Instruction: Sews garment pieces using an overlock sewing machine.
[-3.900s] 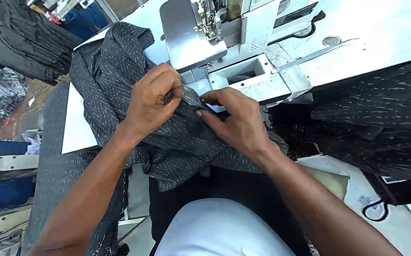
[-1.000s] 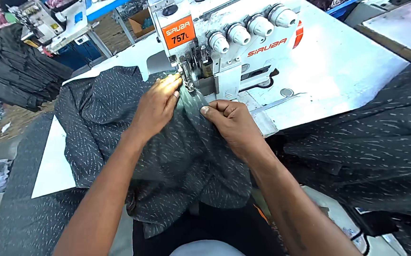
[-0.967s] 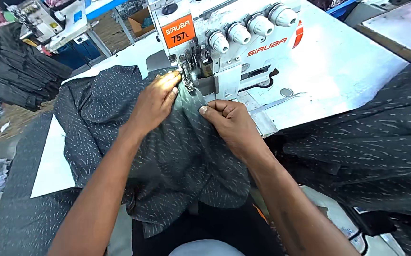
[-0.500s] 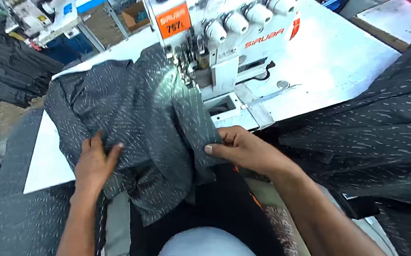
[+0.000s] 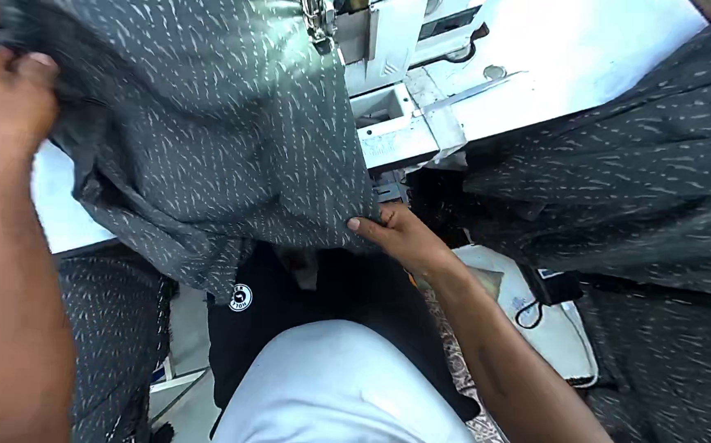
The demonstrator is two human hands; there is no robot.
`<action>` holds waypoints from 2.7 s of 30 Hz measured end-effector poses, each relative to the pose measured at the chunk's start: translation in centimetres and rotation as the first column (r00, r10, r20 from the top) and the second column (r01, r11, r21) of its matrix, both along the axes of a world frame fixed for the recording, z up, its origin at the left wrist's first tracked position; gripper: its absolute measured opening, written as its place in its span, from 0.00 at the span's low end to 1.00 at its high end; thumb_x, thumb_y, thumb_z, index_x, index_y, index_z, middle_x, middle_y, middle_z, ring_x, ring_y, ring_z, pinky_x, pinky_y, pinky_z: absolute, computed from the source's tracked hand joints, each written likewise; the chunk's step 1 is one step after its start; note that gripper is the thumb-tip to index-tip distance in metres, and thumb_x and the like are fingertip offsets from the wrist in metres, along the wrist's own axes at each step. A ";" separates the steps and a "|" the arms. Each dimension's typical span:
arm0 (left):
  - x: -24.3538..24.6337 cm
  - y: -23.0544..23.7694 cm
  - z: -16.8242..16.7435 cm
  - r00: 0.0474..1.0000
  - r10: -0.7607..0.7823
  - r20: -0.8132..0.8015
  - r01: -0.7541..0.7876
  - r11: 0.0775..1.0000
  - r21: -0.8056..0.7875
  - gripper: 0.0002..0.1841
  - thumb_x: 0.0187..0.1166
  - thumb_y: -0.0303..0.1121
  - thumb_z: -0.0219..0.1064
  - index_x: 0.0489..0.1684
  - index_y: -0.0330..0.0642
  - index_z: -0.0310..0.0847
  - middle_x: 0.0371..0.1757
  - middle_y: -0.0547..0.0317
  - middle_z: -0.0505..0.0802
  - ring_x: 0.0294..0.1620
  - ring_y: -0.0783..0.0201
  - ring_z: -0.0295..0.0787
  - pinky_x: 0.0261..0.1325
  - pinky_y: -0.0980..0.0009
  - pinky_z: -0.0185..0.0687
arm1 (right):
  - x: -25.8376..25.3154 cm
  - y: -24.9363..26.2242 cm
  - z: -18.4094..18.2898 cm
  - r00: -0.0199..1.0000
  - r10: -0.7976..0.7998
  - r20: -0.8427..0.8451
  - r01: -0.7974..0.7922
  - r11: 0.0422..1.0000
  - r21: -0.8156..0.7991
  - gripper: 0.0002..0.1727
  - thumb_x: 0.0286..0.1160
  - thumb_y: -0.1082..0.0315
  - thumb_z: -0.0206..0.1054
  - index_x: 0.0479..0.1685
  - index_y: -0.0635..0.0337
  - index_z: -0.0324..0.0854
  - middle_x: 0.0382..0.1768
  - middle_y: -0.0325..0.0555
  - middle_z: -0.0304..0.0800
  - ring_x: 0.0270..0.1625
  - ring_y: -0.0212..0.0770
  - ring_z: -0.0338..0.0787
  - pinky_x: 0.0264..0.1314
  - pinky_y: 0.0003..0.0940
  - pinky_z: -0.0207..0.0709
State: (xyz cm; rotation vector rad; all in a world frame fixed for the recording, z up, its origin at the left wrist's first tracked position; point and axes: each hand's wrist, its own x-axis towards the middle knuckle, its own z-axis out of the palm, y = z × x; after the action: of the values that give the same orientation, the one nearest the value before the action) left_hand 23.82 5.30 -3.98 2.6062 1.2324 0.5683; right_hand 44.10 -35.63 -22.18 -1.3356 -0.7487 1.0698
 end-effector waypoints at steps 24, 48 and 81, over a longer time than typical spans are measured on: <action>2.0 -26.2 -10.7 0.884 -0.120 0.452 0.460 0.393 -0.796 0.09 0.87 0.25 0.61 0.57 0.37 0.85 0.45 0.53 0.95 0.43 0.63 0.94 0.48 0.68 0.92 | -9.0 -0.9 3.1 0.321 -0.038 0.946 -0.027 0.998 0.049 0.15 0.84 0.60 0.62 0.29 0.54 0.87 0.20 0.37 0.86 0.28 0.39 0.89 0.37 0.38 0.84; 8.9 -16.0 -3.6 0.841 -0.502 0.201 0.508 0.861 0.025 0.23 0.91 0.41 0.49 0.72 0.38 0.82 0.77 0.53 0.84 0.79 0.57 0.77 0.81 0.52 0.72 | 0.1 -0.3 0.9 0.981 0.056 -0.188 -0.052 0.998 0.029 0.11 0.87 0.64 0.61 0.47 0.58 0.89 0.38 0.42 0.95 0.41 0.33 0.94 0.48 0.33 0.90; 25.4 0.7 -4.0 0.866 -0.413 -0.284 0.401 0.910 -0.101 0.39 0.90 0.58 0.30 0.95 0.43 0.53 0.96 0.51 0.57 0.98 0.47 0.40 0.90 0.28 0.30 | 4.5 11.3 8.3 0.960 -0.024 -0.278 0.084 0.975 0.204 0.19 0.95 0.64 0.46 0.53 0.67 0.81 0.46 0.58 0.95 0.43 0.49 0.98 0.52 0.47 0.95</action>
State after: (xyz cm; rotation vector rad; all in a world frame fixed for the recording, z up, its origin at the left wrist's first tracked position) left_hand 49.24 6.00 -7.93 2.8711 0.7007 0.0683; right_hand 48.62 -24.35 -13.84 -0.9939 -0.5980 1.0711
